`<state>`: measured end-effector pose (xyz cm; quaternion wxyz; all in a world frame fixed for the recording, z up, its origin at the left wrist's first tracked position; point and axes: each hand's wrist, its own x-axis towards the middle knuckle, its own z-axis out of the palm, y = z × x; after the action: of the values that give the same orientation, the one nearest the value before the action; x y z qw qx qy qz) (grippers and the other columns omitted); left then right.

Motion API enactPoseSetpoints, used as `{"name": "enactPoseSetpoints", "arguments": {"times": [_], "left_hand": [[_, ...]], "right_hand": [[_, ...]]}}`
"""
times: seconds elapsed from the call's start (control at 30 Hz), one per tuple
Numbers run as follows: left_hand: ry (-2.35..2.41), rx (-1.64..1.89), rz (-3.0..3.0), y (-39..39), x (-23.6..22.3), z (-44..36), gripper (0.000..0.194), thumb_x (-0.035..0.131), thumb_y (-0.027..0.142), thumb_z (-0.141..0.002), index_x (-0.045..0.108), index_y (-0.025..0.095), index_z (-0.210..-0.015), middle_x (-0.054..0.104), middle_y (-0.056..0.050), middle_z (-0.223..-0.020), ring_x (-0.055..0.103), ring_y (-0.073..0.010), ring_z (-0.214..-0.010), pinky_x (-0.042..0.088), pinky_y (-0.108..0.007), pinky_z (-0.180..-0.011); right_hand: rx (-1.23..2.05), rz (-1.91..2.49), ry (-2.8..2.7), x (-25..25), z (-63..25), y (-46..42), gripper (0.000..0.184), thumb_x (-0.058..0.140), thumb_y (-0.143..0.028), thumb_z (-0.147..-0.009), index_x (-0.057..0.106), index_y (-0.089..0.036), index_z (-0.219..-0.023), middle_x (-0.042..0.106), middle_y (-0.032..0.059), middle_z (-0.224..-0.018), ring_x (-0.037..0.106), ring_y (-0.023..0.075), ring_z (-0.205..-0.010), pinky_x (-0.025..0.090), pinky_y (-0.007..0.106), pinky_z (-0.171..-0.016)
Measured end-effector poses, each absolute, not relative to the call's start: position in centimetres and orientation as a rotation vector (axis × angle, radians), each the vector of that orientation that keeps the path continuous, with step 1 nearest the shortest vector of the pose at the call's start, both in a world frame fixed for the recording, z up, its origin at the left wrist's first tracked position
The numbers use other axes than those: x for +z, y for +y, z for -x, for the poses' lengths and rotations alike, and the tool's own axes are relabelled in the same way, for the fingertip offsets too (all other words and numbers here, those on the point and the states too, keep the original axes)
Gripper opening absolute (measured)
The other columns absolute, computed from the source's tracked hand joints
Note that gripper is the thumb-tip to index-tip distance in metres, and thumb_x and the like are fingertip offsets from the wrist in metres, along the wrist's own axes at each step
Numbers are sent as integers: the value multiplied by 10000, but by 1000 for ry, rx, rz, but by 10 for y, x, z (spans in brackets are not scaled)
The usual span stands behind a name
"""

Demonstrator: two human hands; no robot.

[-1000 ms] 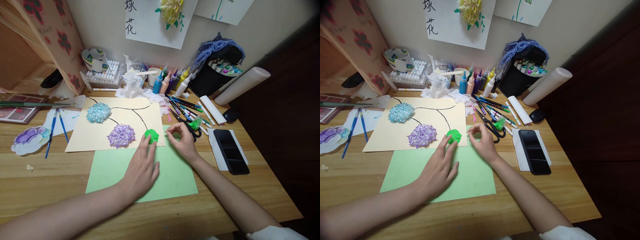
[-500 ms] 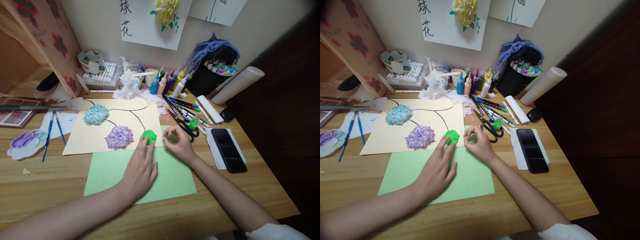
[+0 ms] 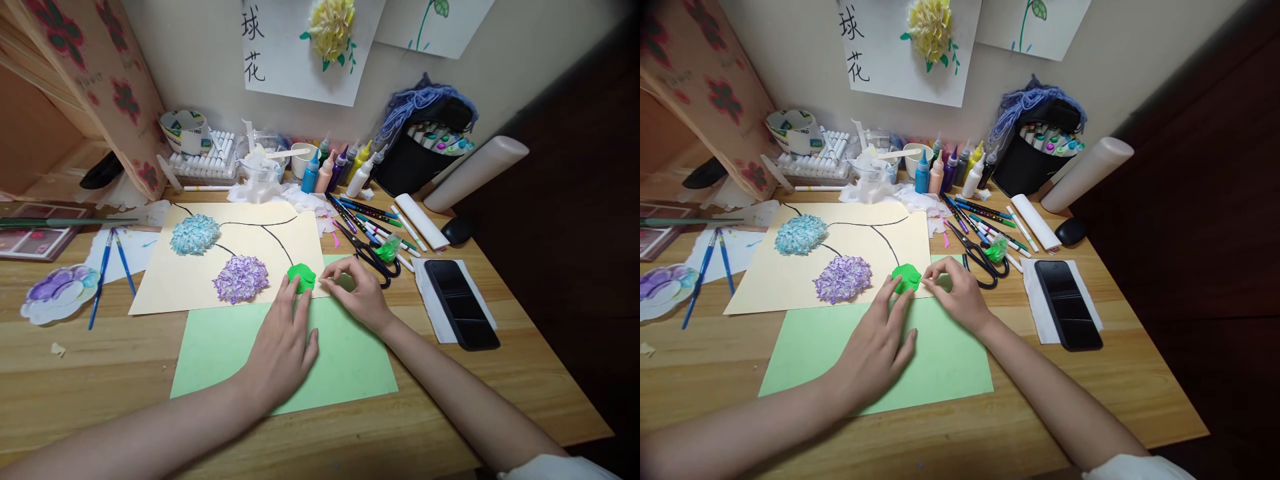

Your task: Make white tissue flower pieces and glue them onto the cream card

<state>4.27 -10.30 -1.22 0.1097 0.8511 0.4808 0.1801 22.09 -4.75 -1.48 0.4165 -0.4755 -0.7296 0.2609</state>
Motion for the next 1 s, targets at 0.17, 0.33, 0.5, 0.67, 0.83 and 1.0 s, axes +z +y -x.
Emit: {"name": "enactPoseSetpoints", "arguments": {"times": [0.17, 0.33, 0.5, 0.67, 0.83, 1.0], "left_hand": [[1415, 525, -2470, -103, -12, -43, 487, 425, 242, -854, 379, 74, -1309, 245, -219, -1436, 204, -332, -1369, 360, -493, -1051], [1414, 560, -2477, -103, -14, -43, 559, 426, 260, -856, 294, 53, -1359, 239, -222, -1447, 211, -310, -1367, 335, -472, -1070], [1431, 554, -2488, -95, -11, -42, 607, 433, 315, -862, 264, 68, -1390, 266, -211, -1444, 261, -307, -1341, 319, -461, -1067], [1444, 498, -2588, -87, -10, -44, 576, 419, 380, -873, 354, 62, -1348, 329, -195, -1426, 330, -301, -1299, 312, -434, -1056], [1466, 459, -2600, -87, -10, -44, 573, 435, 411, -863, 386, 87, -1333, 377, -179, -1405, 390, -307, -1247, 330, -436, -1024], [1492, 545, -2532, -90, -13, -42, 640, 418, 373, -872, 235, 69, -1405, 298, -206, -1437, 378, -306, -1260, 354, -428, -1006]], "right_hand": [[572, 1239, -1867, -15, -215, -45, 110, 579, -203, -825, 475, -225, -799, 633, 21, -815, 612, 173, -784, 480, 320, -731], [478, 1127, -2112, -15, -213, -46, 99, 485, -128, -855, 513, -220, -879, 614, 43, -817, 581, 185, -796, 482, 322, -711], [431, 1069, -2193, -18, -215, -48, 149, 471, -95, -852, 509, -215, -932, 623, 54, -859, 555, 193, -826, 475, 334, -732], [365, 1056, -2132, -13, -215, -49, 188, 473, -70, -833, 526, -215, -939, 624, 48, -840, 554, 192, -810, 471, 336, -724], [228, 1125, -2095, -7, -217, -51, 217, 502, -104, -821, 622, -226, -954, 604, 54, -825, 531, 201, -799, 446, 361, -725], [156, 1099, -2271, -10, -219, -52, 255, 538, -150, -811, 676, -242, -1005, 564, 57, -774, 469, 197, -744, 431, 351, -681]]}}
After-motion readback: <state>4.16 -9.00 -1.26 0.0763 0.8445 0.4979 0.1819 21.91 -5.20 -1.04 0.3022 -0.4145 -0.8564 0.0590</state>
